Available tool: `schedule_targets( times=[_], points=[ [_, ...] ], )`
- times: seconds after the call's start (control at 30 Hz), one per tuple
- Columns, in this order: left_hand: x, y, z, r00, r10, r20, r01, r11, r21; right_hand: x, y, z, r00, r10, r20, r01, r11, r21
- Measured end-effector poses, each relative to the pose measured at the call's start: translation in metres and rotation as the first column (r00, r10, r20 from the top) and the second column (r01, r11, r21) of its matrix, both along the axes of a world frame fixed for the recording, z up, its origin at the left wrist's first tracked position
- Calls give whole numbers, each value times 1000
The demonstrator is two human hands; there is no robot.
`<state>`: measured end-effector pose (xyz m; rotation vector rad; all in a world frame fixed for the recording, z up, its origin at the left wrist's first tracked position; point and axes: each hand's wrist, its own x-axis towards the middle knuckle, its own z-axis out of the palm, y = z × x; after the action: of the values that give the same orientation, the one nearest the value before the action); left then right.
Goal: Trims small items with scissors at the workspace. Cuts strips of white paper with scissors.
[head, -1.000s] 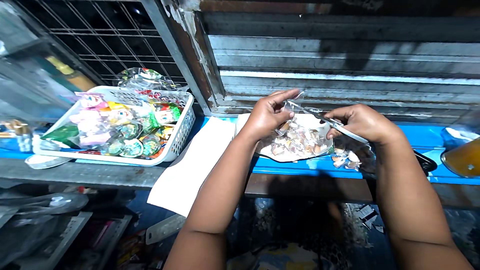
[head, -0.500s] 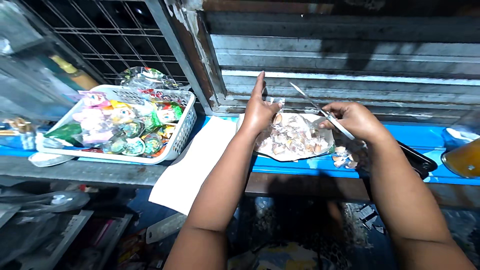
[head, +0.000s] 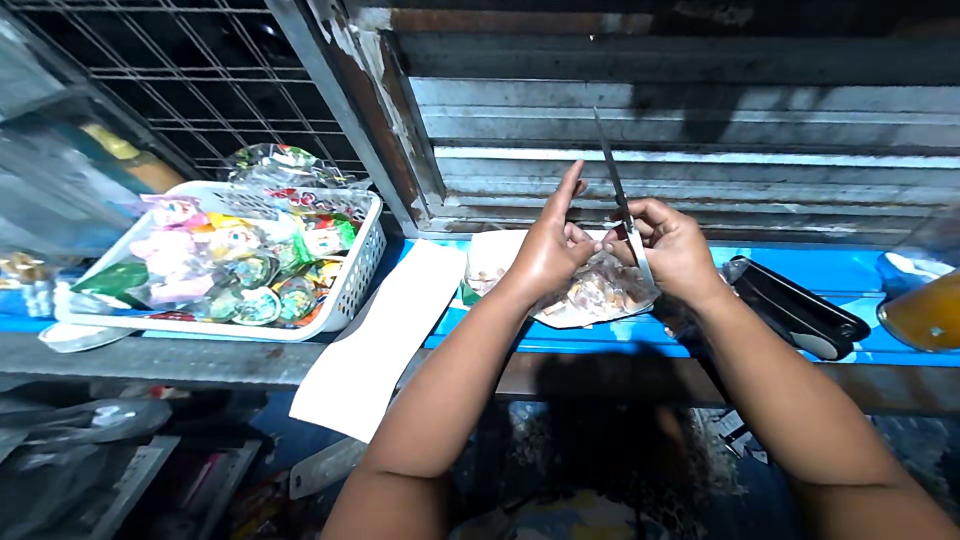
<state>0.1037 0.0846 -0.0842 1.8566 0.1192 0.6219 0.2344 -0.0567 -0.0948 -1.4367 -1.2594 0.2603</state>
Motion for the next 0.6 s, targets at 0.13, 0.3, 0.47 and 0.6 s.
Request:
schedule_targets(
  times=[0.13,0.3,0.47,0.6],
  points=[
    [-1,-1,-1,998,-45,-45,45,999,-5,2,-2,0,1000,-4,23,4,1000,25],
    [1,5,-4,970,-117,-215,139,986,89,12,1,2,996,-85,-30,87,990,112],
    [-1,7,-3,973,-104,-205,119,991,64,23,-3,7,987,-148,-63,157,973,168],
    [-3,11,-3,991,-98,-92,102,994,35,29,-5,10,982,-181,-59,189,961,202]
  ],
)
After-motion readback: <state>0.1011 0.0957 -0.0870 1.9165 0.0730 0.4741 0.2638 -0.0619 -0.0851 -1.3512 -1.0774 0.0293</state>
